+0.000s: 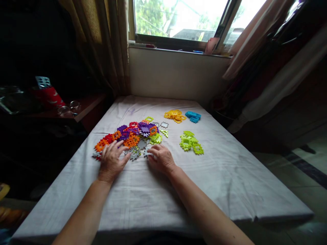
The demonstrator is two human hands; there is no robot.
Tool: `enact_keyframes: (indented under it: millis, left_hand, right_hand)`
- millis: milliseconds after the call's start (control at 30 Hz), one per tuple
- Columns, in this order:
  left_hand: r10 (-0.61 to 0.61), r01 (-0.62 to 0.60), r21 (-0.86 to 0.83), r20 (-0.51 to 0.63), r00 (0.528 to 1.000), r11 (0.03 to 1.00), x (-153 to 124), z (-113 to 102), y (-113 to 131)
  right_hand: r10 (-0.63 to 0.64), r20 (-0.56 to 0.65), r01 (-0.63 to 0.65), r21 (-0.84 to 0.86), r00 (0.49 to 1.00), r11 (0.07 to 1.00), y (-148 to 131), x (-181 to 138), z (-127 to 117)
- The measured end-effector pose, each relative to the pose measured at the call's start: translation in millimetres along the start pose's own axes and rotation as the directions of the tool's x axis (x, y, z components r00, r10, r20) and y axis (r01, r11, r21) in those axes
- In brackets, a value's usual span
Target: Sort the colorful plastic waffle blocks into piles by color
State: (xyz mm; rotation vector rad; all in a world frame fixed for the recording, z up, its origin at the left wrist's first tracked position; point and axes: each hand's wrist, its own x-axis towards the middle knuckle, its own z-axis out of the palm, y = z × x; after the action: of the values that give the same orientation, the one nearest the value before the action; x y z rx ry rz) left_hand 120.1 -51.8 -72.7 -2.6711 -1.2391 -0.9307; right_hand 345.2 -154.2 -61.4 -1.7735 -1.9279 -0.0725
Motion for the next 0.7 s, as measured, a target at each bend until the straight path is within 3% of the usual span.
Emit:
enact_keyframes:
  millis: [100,167,267,400,700]
  left_hand:
    - [0.148,-0.142,-0.047,0.140,0.979,0.989,0.0,1.9,9.4]
    - [0.132,-0.130,-0.024,0.170,0.977,0.991,0.6,1.5,10.7]
    - [0.046,-0.049,0.022,0.116,0.992,0.999,1.4,-1.0,4.7]
    - [-0.026,0.024,0.034,0.055,0.998,0.999,0.5,-1.2,-5.9]
    - [-0.074,0.076,-0.034,0.056,0.996,0.997,1.8,4.9,-9.7]
  right_hand:
    - [-0.010,0.088,0.014,-0.051,0.996,0.999,-12.0,3.3,-1.1]
    - [0.070,0.097,-0.060,-0.100,0.993,0.993,-13.2,4.9,-4.8]
    - [0.143,0.104,-0.128,-0.137,0.984,0.982,-15.5,9.4,-7.2]
    - [0.080,0.152,-0.061,-0.125,0.985,0.990,-29.8,20.9,-0.3]
    - [0.061,0.201,-0.024,-0.183,0.978,0.983,-45.2,30.2,8.9]
